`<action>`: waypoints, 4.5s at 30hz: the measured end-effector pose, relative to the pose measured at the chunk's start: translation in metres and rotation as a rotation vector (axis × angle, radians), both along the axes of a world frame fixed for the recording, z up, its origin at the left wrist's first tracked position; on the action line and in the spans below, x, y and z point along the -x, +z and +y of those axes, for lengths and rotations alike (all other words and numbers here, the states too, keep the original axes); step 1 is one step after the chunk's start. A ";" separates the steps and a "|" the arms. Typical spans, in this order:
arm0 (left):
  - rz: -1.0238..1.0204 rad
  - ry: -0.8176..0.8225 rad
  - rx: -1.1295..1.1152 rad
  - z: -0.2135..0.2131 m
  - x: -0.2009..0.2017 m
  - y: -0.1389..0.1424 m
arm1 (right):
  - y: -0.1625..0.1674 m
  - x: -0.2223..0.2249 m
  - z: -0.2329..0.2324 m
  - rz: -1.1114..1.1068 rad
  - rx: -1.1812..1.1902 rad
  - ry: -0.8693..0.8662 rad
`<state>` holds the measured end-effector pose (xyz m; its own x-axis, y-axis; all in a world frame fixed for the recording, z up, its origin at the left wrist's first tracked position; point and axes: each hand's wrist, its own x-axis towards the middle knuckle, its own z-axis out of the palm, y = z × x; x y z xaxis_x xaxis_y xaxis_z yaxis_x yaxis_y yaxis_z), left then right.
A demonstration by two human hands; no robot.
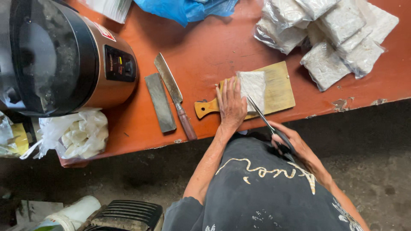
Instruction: The person repeatedly cuts vacuum-sealed packs of white rice noodles on a wooden cutting board using scissors. After each cut, the person places the opened pack into a blue plastic bag. The process is repeated for multiple packs throughout the clip.
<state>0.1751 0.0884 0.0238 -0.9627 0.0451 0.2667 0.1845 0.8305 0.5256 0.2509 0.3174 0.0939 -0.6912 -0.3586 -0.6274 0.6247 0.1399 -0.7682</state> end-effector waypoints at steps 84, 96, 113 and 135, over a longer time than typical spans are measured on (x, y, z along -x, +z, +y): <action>0.075 -0.128 -0.054 0.006 0.046 0.006 | -0.014 0.045 0.019 -0.023 0.539 -0.499; -0.039 -0.077 -0.139 -0.001 0.072 -0.001 | 0.019 -0.009 0.022 -0.049 0.146 -0.220; -0.009 -0.118 -0.042 -0.003 0.038 0.015 | -0.026 0.020 0.027 0.014 0.051 -0.162; 0.093 -0.120 -0.068 0.003 0.045 0.016 | -0.030 0.042 0.021 0.034 0.160 -0.326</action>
